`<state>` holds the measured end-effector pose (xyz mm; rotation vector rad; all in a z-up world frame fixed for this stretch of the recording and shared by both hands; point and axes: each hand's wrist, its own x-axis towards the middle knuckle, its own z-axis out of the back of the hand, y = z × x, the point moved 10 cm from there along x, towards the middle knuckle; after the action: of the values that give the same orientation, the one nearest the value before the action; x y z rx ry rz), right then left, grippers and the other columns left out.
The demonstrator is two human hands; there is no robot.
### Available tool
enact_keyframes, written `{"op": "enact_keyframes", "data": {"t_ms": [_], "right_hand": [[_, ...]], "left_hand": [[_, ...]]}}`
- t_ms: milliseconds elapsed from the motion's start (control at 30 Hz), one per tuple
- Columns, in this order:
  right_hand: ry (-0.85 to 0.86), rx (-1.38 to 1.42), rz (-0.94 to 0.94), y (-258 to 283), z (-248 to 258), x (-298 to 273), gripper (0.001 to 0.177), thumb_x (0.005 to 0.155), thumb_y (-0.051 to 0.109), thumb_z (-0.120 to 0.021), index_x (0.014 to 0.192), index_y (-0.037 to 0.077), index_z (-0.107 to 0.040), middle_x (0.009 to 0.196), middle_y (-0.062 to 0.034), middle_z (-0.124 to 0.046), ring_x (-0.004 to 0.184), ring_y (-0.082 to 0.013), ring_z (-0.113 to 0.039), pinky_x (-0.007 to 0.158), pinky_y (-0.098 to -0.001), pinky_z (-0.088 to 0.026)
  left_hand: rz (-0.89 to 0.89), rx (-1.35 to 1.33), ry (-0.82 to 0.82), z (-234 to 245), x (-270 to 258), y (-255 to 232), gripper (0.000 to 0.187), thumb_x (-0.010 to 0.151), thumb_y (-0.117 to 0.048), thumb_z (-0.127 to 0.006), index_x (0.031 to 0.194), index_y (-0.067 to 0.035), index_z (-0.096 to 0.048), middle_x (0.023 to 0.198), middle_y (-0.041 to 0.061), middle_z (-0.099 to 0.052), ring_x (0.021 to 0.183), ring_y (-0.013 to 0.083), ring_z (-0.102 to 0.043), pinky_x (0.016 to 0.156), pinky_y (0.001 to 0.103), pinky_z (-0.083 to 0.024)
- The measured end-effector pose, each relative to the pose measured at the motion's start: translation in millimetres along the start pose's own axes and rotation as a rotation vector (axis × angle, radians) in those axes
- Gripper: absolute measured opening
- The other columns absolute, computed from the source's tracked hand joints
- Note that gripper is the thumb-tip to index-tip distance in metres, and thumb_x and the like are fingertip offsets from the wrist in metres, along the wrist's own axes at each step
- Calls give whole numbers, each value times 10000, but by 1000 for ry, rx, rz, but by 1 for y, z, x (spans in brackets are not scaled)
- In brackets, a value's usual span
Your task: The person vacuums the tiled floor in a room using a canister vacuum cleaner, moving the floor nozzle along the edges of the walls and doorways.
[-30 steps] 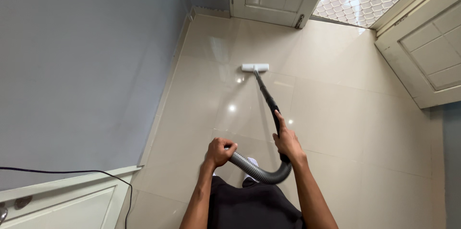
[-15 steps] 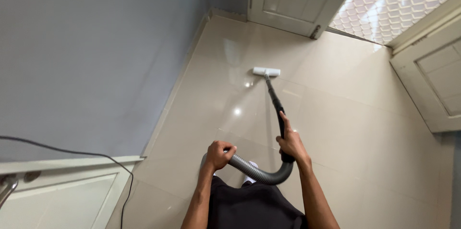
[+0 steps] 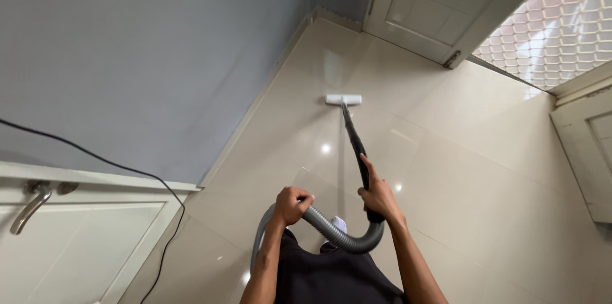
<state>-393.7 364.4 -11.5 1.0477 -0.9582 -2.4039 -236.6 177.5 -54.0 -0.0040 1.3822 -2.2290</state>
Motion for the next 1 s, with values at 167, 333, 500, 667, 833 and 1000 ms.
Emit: {"op": "enact_keyframes", "data": {"t_ms": [167, 333, 500, 667, 833, 1000], "right_hand": [[-7, 64, -25, 4, -5, 32, 994, 782, -101, -558, 1602, 313, -179, 825, -221, -679, 489, -300, -682, 474, -475, -620], [95, 16, 26, 38, -10, 3, 991, 760, -95, -561, 1595, 315, -219, 822, -237, -712, 467, -296, -693, 484, -444, -612], [131, -37, 20, 37, -29, 10, 984, 785, -83, -548, 1608, 326, -196, 857, -264, -720, 478, -293, -693, 480, -439, -616], [23, 51, 72, 35, -34, 55, 947, 845, -31, -603, 1608, 323, -167, 934, -237, -681, 464, -296, -683, 423, -445, -605], [71, 111, 48, 47, -36, 49, 968, 848, -21, -629, 1616, 308, -140, 861, -236, -688, 450, -283, -675, 396, -427, -600], [70, 291, 0, 47, -47, 28, 988, 819, -75, -609, 1617, 302, -164, 793, -231, -635, 442, -284, -658, 374, -432, -565]], "left_hand": [[-32, 82, -58, 0, -14, -3, 274, 812, -292, -666, 700, -67, -776, 596, 83, -678, 535, 241, -619, 571, 386, -494], [45, -25, -79, 25, -23, 7, 308, 813, -302, -668, 690, -33, -756, 586, 128, -666, 546, 267, -627, 582, 417, -496], [7, -9, -120, 32, -28, 7, 290, 793, -308, -666, 717, -56, -788, 624, 103, -716, 590, 251, -679, 611, 395, -529], [68, 59, -166, 32, -33, 25, 284, 802, -311, -666, 733, -68, -795, 633, 106, -709, 588, 263, -664, 601, 398, -517], [85, -63, -191, 51, -37, 38, 294, 806, -300, -670, 686, -45, -755, 565, 106, -642, 531, 255, -605, 556, 393, -463], [93, -138, -185, 76, -38, 44, 335, 818, -272, -676, 616, -6, -687, 518, 121, -565, 510, 264, -535, 533, 405, -418]]}}
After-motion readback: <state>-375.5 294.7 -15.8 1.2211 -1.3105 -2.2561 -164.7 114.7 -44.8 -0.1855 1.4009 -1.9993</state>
